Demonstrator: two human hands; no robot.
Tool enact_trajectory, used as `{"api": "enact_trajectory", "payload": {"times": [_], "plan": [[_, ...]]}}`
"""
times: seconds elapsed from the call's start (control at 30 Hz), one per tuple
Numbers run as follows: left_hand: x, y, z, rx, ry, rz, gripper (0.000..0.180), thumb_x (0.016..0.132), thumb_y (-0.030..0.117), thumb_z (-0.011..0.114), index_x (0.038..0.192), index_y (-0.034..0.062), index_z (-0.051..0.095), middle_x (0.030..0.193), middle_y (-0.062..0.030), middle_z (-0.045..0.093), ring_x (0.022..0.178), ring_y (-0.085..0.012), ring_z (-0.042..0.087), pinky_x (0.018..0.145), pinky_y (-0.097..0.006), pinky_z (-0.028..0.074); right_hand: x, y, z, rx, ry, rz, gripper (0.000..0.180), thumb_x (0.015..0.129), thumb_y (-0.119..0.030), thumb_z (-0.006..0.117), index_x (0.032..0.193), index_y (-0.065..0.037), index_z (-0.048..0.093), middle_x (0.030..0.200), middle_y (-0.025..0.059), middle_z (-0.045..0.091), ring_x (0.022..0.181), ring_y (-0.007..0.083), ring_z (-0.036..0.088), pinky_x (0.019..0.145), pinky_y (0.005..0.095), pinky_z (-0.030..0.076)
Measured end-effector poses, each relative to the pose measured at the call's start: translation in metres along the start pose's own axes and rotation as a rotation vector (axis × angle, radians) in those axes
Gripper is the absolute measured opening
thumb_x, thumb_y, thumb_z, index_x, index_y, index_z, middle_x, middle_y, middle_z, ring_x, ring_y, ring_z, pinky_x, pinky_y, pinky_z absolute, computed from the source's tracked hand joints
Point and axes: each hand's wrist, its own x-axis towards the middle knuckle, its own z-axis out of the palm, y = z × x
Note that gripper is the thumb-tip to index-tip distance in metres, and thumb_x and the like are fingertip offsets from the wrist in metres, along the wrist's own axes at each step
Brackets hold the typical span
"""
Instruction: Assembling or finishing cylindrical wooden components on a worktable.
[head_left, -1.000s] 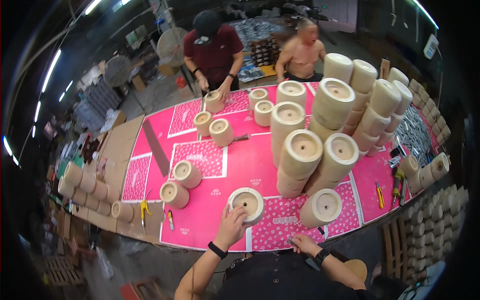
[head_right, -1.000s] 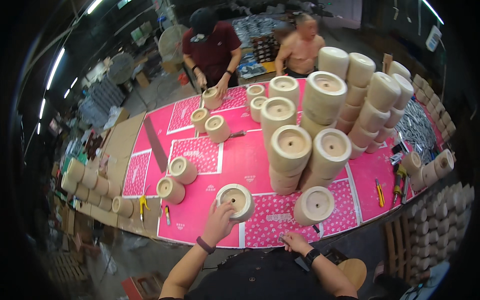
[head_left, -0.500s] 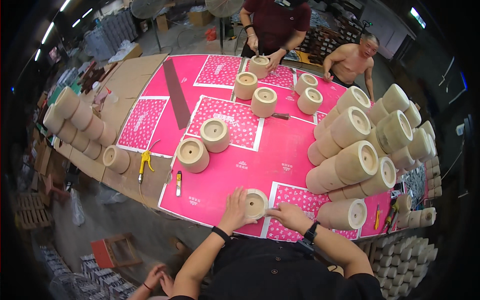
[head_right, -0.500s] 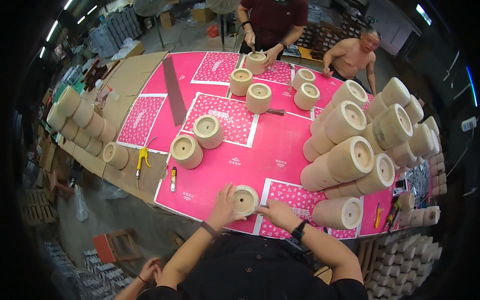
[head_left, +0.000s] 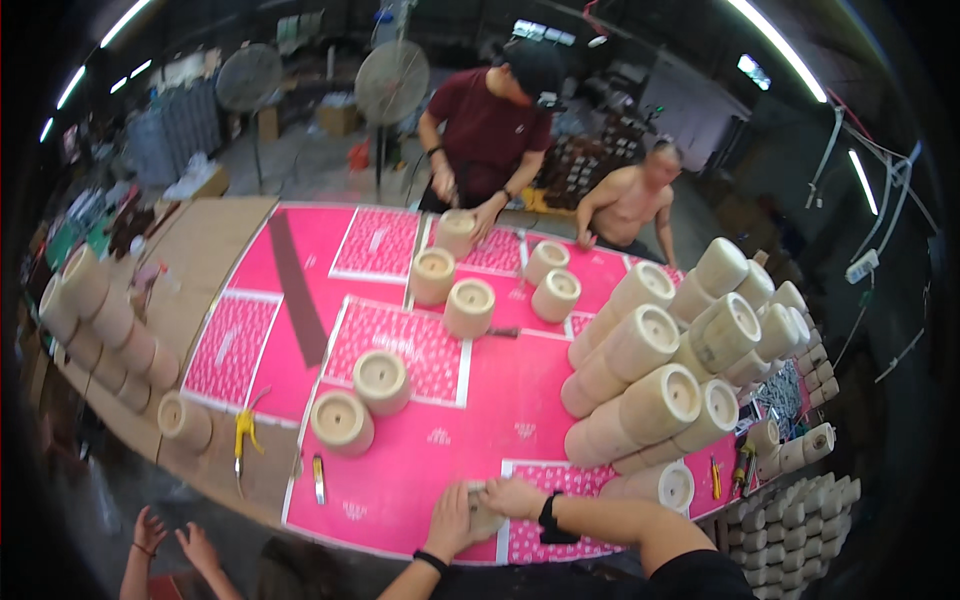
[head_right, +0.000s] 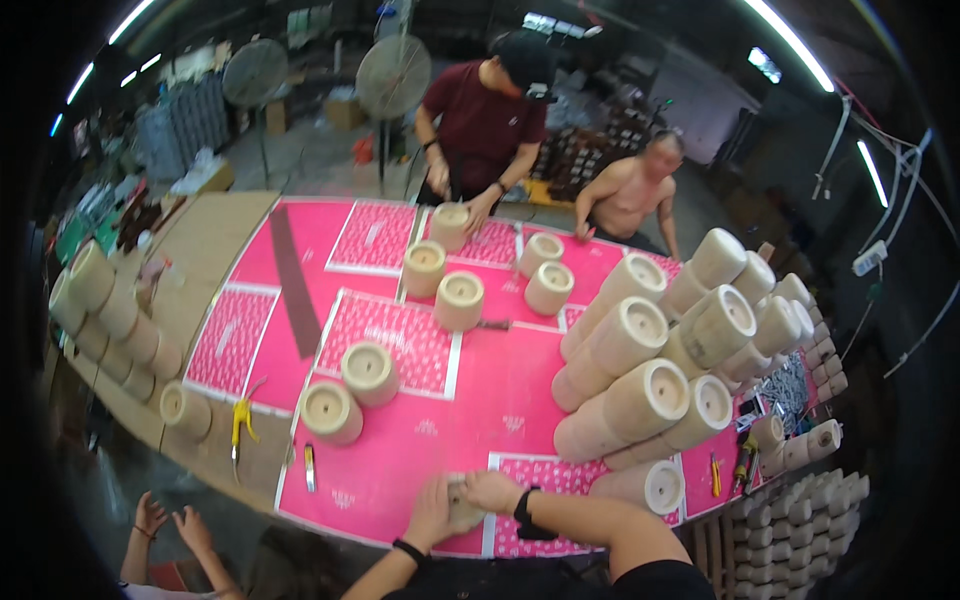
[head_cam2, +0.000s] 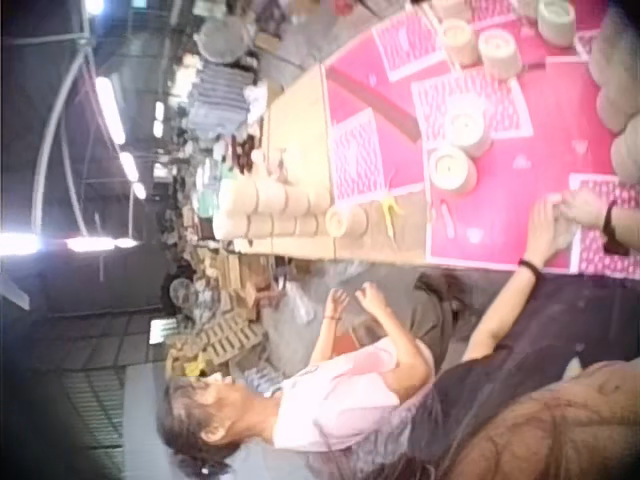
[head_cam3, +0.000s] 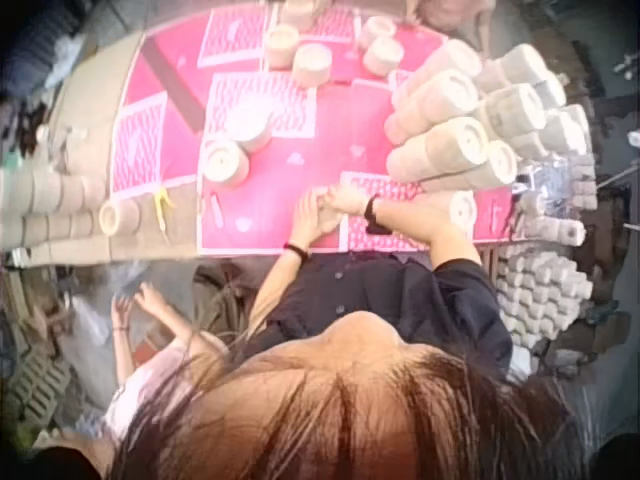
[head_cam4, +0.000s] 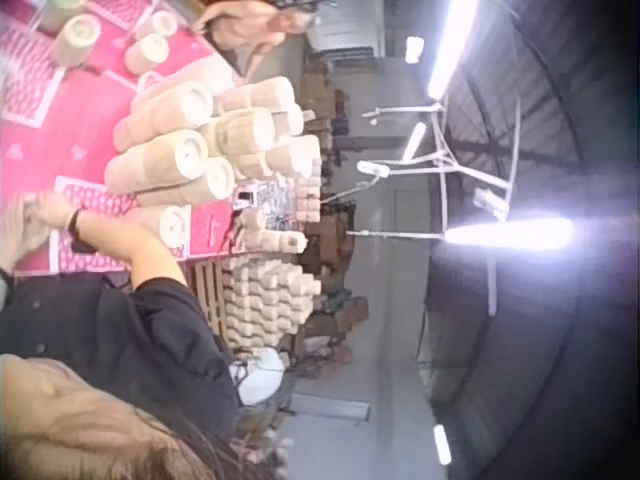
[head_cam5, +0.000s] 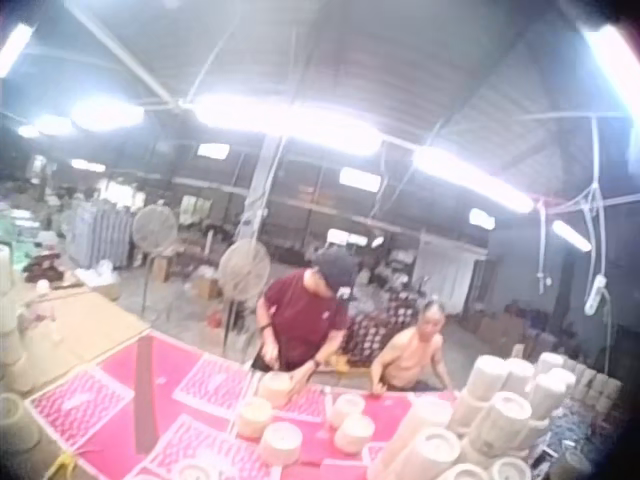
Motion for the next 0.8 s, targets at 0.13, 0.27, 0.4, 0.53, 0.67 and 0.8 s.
{"api": "enact_trajectory", "payload": {"times": [0.13, 0.27, 0.4, 0.53, 0.67, 0.8], "plan": [[-0.01, 0.013, 0.002, 0.104, -0.004, -0.053, 0.116, 0.059, 0.048, 0.085, 0.143, -0.0073, 0.026, 0.137, -0.0267, 0.043, 0.131, -0.0394, 0.041, 0.108, -0.048, 0.034, -0.019, -0.025, -0.009, 0.388, -0.168, 0.349, 0.022, 0.088, -0.024, 0.053, 0.092, -0.006, 0.065, 0.079, 0.0203, 0.066, 0.068, 0.0343, 0.068, 0.058, 0.0481, 0.054], [-0.005, 0.004, 0.01, 0.136, -0.034, -0.032, 0.119, 0.057, 0.047, 0.086, 0.142, -0.0089, 0.025, 0.136, -0.0299, 0.042, 0.13, -0.0419, 0.041, 0.107, -0.05, 0.035, -0.019, -0.042, -0.007, 0.633, -0.426, 0.565, 0.04, 0.093, -0.04, 0.048, 0.097, -0.007, 0.069, 0.086, 0.0223, 0.069, 0.077, 0.0375, 0.068, 0.069, 0.0507, 0.054], [0.001, -0.005, 0.014, 0.096, -0.062, -0.014, 0.12, 0.057, 0.047, 0.086, 0.142, -0.0091, 0.023, 0.137, -0.0305, 0.041, 0.129, -0.0432, 0.041, 0.106, -0.051, 0.035, -0.006, -0.033, -0.03, 0.754, -0.354, 0.447, 0.034, 0.091, -0.035, 0.053, 0.1, -0.006, 0.069, 0.086, 0.0226, 0.067, 0.081, 0.0356, 0.068, 0.072, 0.0459, 0.054], [0.003, 0.001, 0.007, 0.072, -0.019, -0.015, 0.121, 0.057, 0.047, 0.087, 0.142, -0.0091, 0.022, 0.138, -0.0305, 0.039, 0.127, -0.0451, 0.041, 0.105, -0.051, 0.036, 0.009, -0.004, 0.003, 0.271, 0.159, -0.047, 0.023, 0.088, -0.024, 0.055, 0.103, -0.008, 0.062, 0.085, 0.0156, 0.061, 0.075, 0.031, 0.065, 0.065, 0.0415, 0.054], [0.005, 0.0, 0.003, 0.053, -0.046, 0.027, 0.122, 0.057, 0.05, 0.087, 0.142, -0.0087, 0.022, 0.138, -0.03, 0.039, 0.128, -0.0444, 0.041, 0.106, -0.05, 0.036, 0.012, 0.028, 0.011, 0.144, 0.07, -0.226, 0.02, 0.084, -0.02, 0.055, 0.098, -0.009, 0.061, 0.091, 0.0108, 0.06, 0.076, 0.0279, 0.064, 0.063, 0.0415, 0.054], [-0.004, 0.01, 0.002, 0.084, -0.03, -0.024, 0.121, 0.057, 0.049, 0.088, 0.142, -0.0086, 0.024, 0.137, -0.0294, 0.04, 0.128, -0.0434, 0.041, 0.107, -0.05, 0.036, -0.006, 0.001, 0.011, 0.201, -0.058, -0.032, 0.021, 0.089, -0.021, 0.052, 0.102, -0.008, 0.061, 0.082, 0.0126, 0.062, 0.071, 0.0285, 0.066, 0.056, 0.0423, 0.054]]}}
